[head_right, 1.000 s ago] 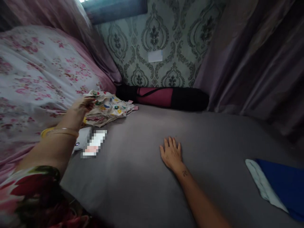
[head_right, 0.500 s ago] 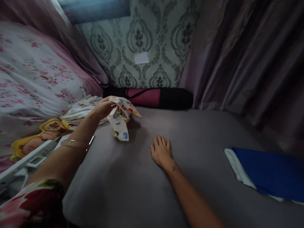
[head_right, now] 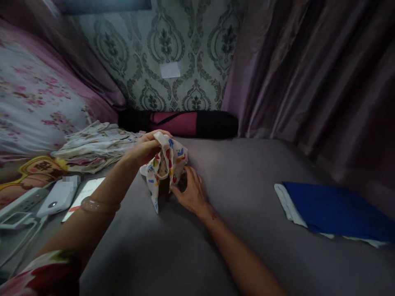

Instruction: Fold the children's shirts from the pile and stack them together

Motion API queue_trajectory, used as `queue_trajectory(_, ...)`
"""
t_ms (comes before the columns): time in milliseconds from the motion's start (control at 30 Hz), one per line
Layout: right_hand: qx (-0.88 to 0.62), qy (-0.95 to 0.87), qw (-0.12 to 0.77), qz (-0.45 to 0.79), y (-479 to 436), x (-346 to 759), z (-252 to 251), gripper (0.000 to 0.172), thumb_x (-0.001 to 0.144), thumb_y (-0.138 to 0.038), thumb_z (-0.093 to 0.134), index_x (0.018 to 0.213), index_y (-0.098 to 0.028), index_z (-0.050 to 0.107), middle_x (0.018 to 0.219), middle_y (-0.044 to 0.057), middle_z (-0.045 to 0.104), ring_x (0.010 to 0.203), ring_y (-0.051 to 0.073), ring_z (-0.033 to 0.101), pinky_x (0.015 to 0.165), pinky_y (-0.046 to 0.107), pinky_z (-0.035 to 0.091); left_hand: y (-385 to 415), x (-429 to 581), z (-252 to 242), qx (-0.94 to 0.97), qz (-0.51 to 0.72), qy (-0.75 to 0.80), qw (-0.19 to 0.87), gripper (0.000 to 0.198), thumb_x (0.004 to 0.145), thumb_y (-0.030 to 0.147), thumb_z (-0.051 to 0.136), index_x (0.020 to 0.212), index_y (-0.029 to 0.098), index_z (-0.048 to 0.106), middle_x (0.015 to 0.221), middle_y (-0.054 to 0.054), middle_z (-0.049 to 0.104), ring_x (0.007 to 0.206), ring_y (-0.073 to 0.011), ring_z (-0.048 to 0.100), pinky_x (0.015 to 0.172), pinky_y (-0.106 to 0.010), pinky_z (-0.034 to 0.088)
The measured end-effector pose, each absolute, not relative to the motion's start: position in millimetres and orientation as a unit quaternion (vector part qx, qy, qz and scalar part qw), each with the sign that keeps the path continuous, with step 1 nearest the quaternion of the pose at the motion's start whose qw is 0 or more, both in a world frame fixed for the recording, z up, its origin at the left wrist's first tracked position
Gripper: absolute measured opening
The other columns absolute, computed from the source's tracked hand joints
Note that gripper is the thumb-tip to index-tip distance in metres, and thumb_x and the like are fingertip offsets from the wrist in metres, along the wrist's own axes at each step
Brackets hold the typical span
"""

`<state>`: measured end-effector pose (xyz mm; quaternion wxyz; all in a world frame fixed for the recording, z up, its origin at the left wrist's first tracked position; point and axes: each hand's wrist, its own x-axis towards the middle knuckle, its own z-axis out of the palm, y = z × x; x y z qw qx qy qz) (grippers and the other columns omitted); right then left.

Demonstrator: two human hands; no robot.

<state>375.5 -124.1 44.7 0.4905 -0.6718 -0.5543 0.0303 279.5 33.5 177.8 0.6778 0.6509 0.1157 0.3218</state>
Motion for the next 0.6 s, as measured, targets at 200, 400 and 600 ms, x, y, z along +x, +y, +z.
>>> queue_trajectory(200, -0.64, -0.521, 0.563, 0.042, -116.3, 368.9, 45.8, 0.039, 0.086, -0.031, 0.054, 0.123, -0.02, 0.057, 0.123, 0.013, 0.06, 0.119, 0.024, 0.055, 0.103, 0.04, 0.044, 12.5, 281.7, 173.6, 0.648, 0.322, 0.124, 0.679, 0.026, 0.065, 0.029, 0.075, 0.086, 0.017, 0.066, 0.066, 0.003, 0.062, 0.052, -0.0078, 0.054, 0.05, -0.019, 0.042)
queue_trajectory(400, -0.669, -0.406, 0.618, 0.076, -114.7, 420.9, 66.1, 0.033, 0.088, -0.039, 0.046, 0.096, -0.017, 0.069, 0.093, 0.009, 0.072, 0.084, 0.022, 0.066, 0.077, 0.035, 0.051, 18.9, 271.5, 166.8, 0.621, 0.371, 0.147, 0.675, 0.024, 0.058, 0.023, 0.073, 0.079, 0.018, 0.064, 0.059, 0.005, 0.058, 0.048, -0.0074, 0.051, 0.046, -0.018, 0.039)
queue_trajectory(600, -0.636, -0.404, 0.658, -0.005, -173.2, 442.7, 155.5, 0.022, 0.086, -0.039, 0.057, 0.088, -0.021, 0.069, 0.082, 0.003, 0.069, 0.075, 0.017, 0.064, 0.066, 0.029, 0.05, 28.9, 272.2, 153.7, 0.586, 0.396, 0.195, 0.679, 0.028, 0.051, 0.021, 0.077, 0.076, 0.019, 0.062, 0.063, 0.006, 0.06, 0.05, -0.0075, 0.051, 0.048, -0.019, 0.04)
